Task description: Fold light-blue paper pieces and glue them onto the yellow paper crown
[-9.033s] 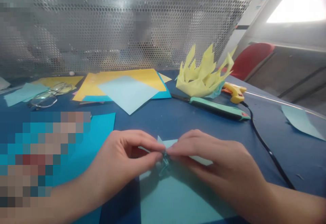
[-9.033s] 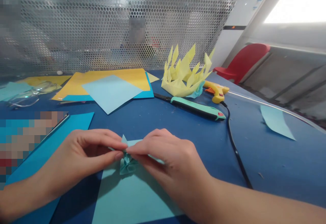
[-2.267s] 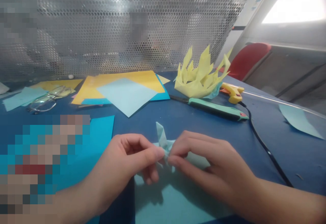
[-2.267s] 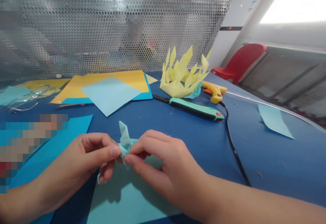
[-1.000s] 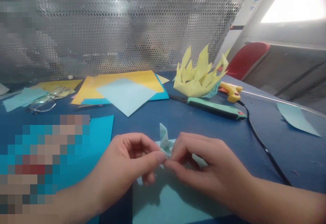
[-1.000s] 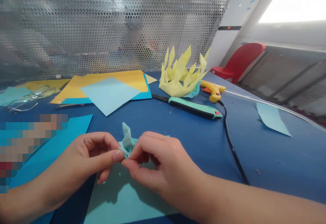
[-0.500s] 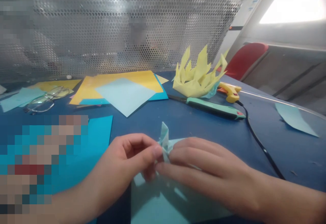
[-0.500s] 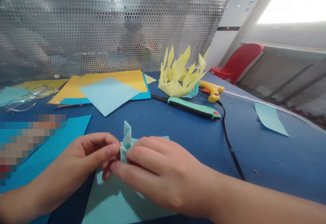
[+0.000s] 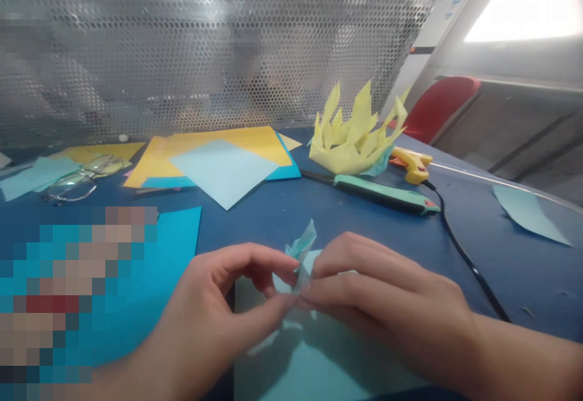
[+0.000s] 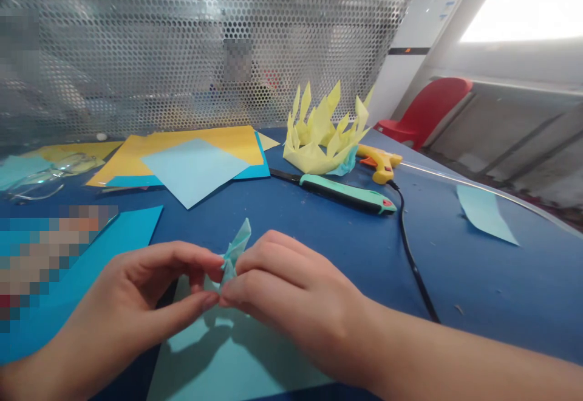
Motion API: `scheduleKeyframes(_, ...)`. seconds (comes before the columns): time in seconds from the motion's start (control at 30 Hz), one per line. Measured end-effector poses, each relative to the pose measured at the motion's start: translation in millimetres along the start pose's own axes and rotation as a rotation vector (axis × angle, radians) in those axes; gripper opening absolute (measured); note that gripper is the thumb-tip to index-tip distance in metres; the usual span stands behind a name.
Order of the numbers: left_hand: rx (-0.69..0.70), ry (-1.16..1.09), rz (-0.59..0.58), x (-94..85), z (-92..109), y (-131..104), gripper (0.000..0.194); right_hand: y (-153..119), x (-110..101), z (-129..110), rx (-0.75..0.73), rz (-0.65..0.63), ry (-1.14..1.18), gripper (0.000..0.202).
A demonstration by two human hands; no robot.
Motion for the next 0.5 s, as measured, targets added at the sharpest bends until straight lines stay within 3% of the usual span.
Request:
scheduleKeyframes(0.17,0.110,0.034,0.067,-5.8,11.1,-4.6,0.014,-0.6,-3.0,-6.0,-0.069,0.051,0.027,0.017)
scheduleKeyframes(0.5,0.418,0.167,0.196,-6.9,37.5,-18.2,0.022,1.1,-5.0,-8.9,0.017,0.047,0.015,0.012)
Point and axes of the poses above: each hand's wrist, its own y-axis towards the middle knuckle, its own x-axis out of the palm, z = x × y, the point moved 8 cm from there along y, towards the middle knuckle, and after that the axes turned 9 degrees about -y, right-handed, at the moved point
